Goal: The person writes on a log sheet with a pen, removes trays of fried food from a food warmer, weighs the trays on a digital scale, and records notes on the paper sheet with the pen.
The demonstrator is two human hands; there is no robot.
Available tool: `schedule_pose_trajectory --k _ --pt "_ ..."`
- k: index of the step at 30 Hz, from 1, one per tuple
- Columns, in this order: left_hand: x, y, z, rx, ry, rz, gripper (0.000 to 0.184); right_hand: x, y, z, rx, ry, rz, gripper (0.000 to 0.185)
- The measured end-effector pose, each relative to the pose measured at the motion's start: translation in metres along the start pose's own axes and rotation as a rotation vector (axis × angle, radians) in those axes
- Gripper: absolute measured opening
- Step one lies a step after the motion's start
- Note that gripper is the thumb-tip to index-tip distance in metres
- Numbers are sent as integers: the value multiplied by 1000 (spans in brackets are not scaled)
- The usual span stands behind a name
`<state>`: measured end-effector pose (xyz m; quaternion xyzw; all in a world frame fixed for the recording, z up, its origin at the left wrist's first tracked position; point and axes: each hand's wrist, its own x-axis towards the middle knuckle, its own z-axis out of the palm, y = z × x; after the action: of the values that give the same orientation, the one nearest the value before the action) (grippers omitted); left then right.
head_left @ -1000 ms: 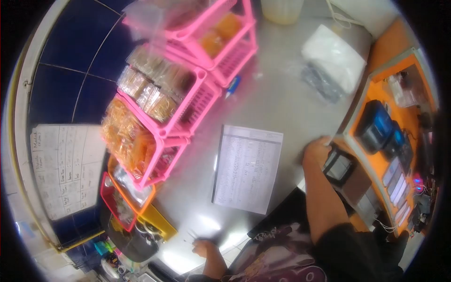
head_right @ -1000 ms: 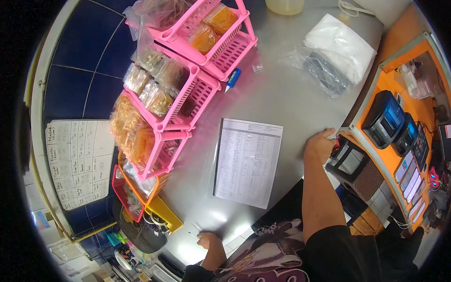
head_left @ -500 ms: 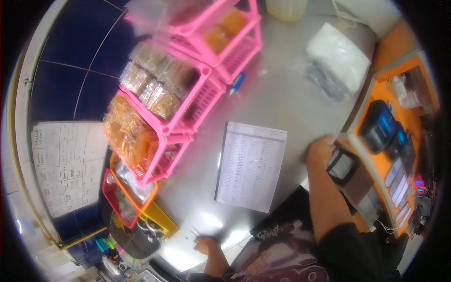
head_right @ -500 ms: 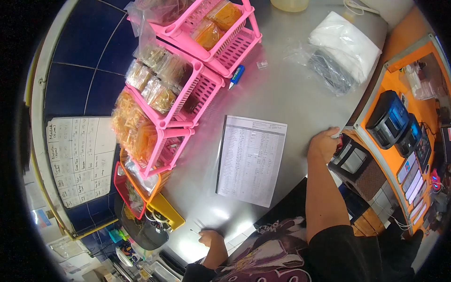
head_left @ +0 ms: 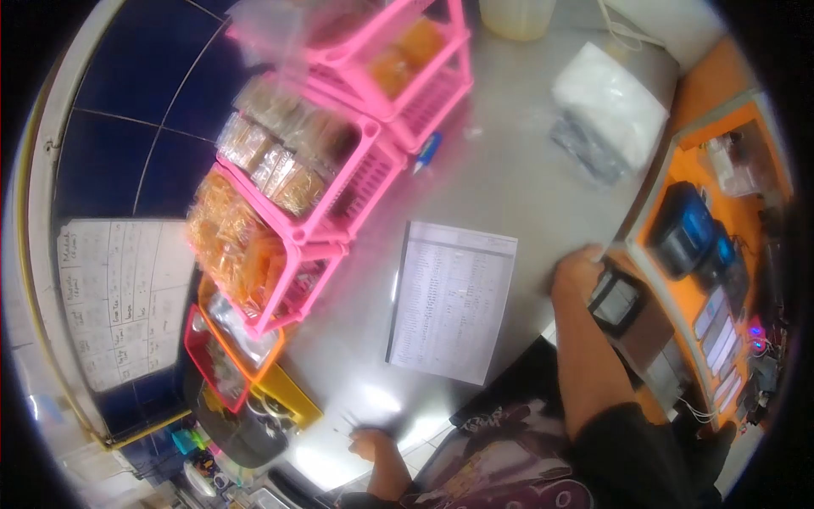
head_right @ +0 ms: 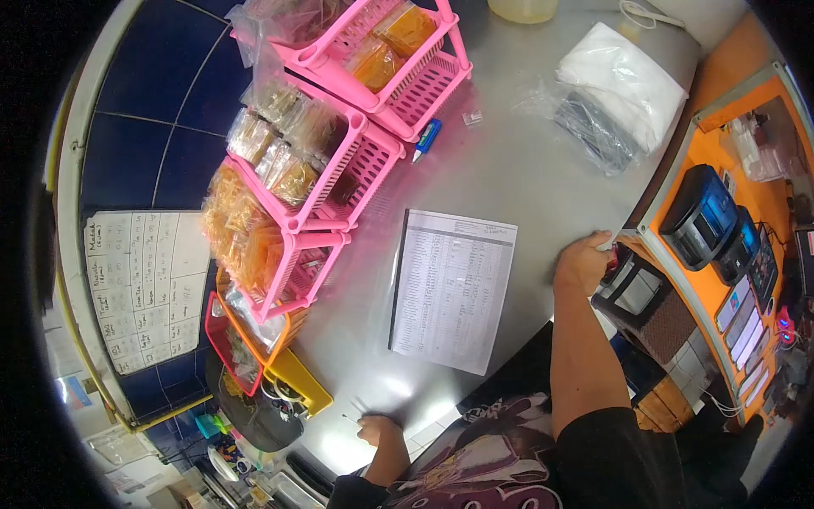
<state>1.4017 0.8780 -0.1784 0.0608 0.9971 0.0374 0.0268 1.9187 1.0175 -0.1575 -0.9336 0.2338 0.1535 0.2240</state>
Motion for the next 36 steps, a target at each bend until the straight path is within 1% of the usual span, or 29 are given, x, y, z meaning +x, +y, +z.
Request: schedule_pose_trajectory --k 2,4,7,8,9,11,12,14,17,20,23,26,30,33,35,36 --pt "-7 9 -9 54 5 38 55 2 1 1 1 -10 21 82" --pt "-24 22 -22 -60 -24 -60 54 6 3 5 -3 25 16 82" --pt "-18 20 -18 -6 -6 -42 52 2 1 2 -12 33 27 83" --pt "1 5 -3 -9 -9 -40 52 0 -2 0 -7 34 27 83" --pt "33 -21 24 161 4 117 52 -2 -4 -4 27 -1 46 83" --pt "22 -16 18 334 13 265 52 -3 -6 -6 53 -34 58 84" --pt "10 -6 9 161 17 135 52 -3 -7 -7 43 -43 68 84" --pt "-7 4 -5 -11 24 4 53 -3 -6 -5 30 -54 79 84" --pt "-10 7 -10 21 5 95 54 -4 -3 -4 16 36 45 83" --pt "-15 13 -13 -14 18 33 54 -5 -4 -7 67 -44 64 86" --pt "-16 13 -14 -17 8 14 55 0 -2 0 21 18 53 84" --pt "-16 16 -14 -5 11 -27 55 1 0 0 55 12 23 83" --pt "-14 10 -11 9 35 9 53 25 19 17 55 -17 -27 87" --pt "-20 12 -18 -30 3 -16 53 4 9 4 81 -50 -62 90" --pt "-17 12 -17 -21 12 58 51 -2 5 -3 93 -34 -39 89" --pt "-16 14 -15 -30 11 60 51 -6 3 -7 103 -38 -14 89"
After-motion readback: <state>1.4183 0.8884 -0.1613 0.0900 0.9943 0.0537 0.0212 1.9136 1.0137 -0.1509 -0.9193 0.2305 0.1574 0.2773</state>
